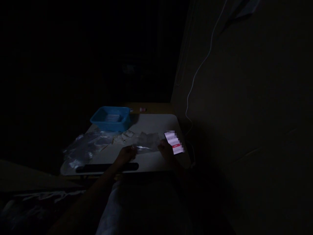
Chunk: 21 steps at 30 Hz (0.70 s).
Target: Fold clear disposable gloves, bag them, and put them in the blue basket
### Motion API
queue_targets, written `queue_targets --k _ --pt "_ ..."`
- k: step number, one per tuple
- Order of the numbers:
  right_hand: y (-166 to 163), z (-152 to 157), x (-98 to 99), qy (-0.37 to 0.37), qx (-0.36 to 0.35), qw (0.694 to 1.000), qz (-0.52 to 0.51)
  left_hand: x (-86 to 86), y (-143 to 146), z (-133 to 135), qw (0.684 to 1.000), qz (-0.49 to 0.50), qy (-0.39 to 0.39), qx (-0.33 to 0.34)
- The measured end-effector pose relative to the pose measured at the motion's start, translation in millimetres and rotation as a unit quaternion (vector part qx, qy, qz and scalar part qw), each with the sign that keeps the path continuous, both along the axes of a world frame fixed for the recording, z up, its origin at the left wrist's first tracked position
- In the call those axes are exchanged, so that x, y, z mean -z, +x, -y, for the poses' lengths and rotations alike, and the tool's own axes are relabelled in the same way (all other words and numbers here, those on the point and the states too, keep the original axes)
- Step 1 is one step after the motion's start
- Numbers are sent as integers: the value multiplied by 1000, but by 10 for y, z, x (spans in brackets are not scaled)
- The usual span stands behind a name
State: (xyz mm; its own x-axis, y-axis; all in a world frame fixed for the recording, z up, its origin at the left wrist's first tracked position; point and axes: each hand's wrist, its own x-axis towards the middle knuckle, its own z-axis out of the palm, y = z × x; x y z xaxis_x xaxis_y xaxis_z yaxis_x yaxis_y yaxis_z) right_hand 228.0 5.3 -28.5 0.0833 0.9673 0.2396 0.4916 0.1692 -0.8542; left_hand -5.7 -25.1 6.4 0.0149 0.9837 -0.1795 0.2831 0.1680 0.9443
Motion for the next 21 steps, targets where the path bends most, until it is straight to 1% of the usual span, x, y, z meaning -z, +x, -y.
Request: queue_targets --k 2,7,10,12,16,18,21 --pt "9 54 27 -1 16 1000 23 16 -4 -8 1000 0 12 -1" --pt "13 111 0 -15 -9 999 36 21 8 19 1000 4 24 -8" --pt "-4 130 -24 -16 -8 999 37 21 17 46 1000 -1 28 1" --pt "-19 154 -19 -7 1 1000 29 27 14 57 999 -31 38 3" --pt "-33 215 7 16 18 1000 -14 43 -12 71 987 -133 90 15" --pt "-34 236 5 22 17 999 -21 54 -21 78 981 -156 111 22" --pt "-38 247 -10 38 3 999 -14 79 -24 83 977 -174 121 24"
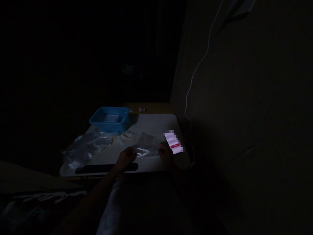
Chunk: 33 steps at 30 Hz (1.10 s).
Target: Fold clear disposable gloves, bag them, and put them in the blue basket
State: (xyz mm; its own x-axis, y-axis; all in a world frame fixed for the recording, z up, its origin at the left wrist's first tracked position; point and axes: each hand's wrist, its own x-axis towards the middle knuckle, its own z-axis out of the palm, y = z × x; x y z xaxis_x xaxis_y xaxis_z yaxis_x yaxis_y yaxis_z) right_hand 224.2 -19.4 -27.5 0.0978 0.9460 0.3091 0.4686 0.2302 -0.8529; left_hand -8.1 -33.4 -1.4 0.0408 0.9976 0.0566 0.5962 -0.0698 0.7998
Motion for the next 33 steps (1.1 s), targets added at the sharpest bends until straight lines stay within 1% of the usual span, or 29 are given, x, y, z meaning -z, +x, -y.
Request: queue_targets --k 5,10,16,22,27,29,31,33 --pt "-5 -17 21 41 5 999 5 52 1 -3 1000 -22 4 -12" --pt "2 -7 58 53 10 998 23 69 -5 -2 1000 -23 12 -9" --pt "-21 39 11 50 45 997 44 89 -7 -21 999 -22 37 -15" --pt "-28 57 -51 43 33 996 64 115 -7 -49 998 -42 37 -13" --pt "-24 68 -46 12 16 994 105 129 -6 -65 997 -54 60 -11" --pt "-24 71 -41 7 11 993 116 115 -4 -51 997 -55 58 -13" --pt "-23 71 -40 6 8 993 120 85 2 -22 997 -63 38 -30" --pt "-22 70 -42 2 3 993 120 45 15 14 994 -88 40 -58"
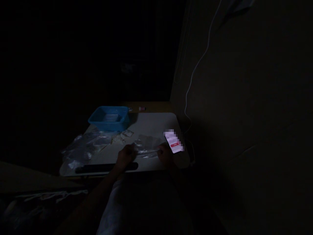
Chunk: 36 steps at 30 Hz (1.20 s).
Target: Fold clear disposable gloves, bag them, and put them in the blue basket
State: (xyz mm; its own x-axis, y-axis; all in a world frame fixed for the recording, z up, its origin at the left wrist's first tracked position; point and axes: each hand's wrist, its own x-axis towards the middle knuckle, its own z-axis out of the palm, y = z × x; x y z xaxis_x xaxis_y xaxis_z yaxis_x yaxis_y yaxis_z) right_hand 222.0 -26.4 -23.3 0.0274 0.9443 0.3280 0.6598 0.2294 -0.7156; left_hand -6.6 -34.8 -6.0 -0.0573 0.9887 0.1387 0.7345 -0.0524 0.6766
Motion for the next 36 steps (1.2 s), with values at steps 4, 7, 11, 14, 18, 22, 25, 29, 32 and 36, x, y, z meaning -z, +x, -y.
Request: queue_targets --k 4,7,11,14,18,22,25,29,32,36 --pt "-1 0 0 5 -2 1000 -2 -67 59 20 984 -105 123 70" --pt "-7 4 12 14 -8 1000 -6 -50 133 -21 947 -176 174 205" --pt "-16 16 50 27 7 999 -35 70 200 -60 929 -255 159 216" --pt "0 43 95 48 32 997 -55 140 205 -56 926 -291 144 192" --pt "65 114 164 74 51 995 -34 145 202 -44 924 -307 132 184" --pt "121 205 229 91 45 995 1 127 213 -42 930 -296 128 177" --pt "129 246 252 96 36 995 20 129 215 -37 931 -292 127 178" --pt "125 248 229 84 51 995 31 125 211 -29 931 -291 126 178" --pt "132 233 209 79 47 995 27 109 210 -26 931 -295 118 180" --pt "136 222 211 72 37 997 12 95 211 -22 931 -293 116 182"
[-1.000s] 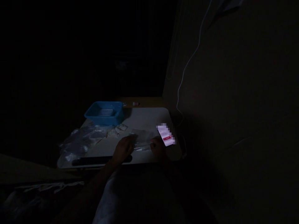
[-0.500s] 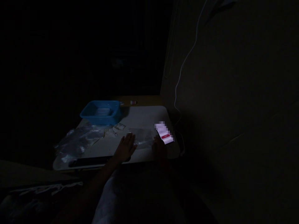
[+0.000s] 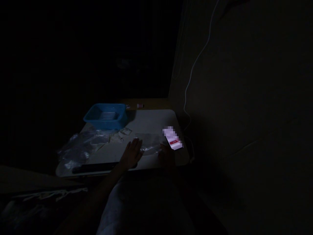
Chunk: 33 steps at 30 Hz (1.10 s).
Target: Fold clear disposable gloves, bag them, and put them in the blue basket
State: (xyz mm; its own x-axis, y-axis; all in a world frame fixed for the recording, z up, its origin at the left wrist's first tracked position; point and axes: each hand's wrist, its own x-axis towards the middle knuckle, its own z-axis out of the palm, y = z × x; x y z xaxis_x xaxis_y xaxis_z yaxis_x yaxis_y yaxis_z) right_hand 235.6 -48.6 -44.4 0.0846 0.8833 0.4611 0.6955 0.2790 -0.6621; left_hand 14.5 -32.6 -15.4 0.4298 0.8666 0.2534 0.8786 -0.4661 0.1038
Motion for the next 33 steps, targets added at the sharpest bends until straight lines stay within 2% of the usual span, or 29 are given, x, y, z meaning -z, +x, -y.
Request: queue_targets --k 8,12,16,21,26,29,33 --pt "-45 -4 -43 -44 -116 992 -19 19 -5 2 1000 21 0 2" --pt "-57 9 -80 -63 -118 990 -41 -63 -32 26 998 58 2 5" --pt "-49 42 -122 -77 -137 986 -50 -142 -99 71 996 77 -1 53" --pt "-27 63 -164 -75 -162 983 -31 -47 -139 86 997 32 -22 64" --pt "1 76 -168 -128 -203 969 -54 40 -121 78 999 4 -14 44" --pt "14 73 -113 -90 -194 975 -56 21 -127 89 999 14 -8 32" --pt "-2 26 -34 -49 -101 992 -64 -13 -141 93 999 39 -9 10"
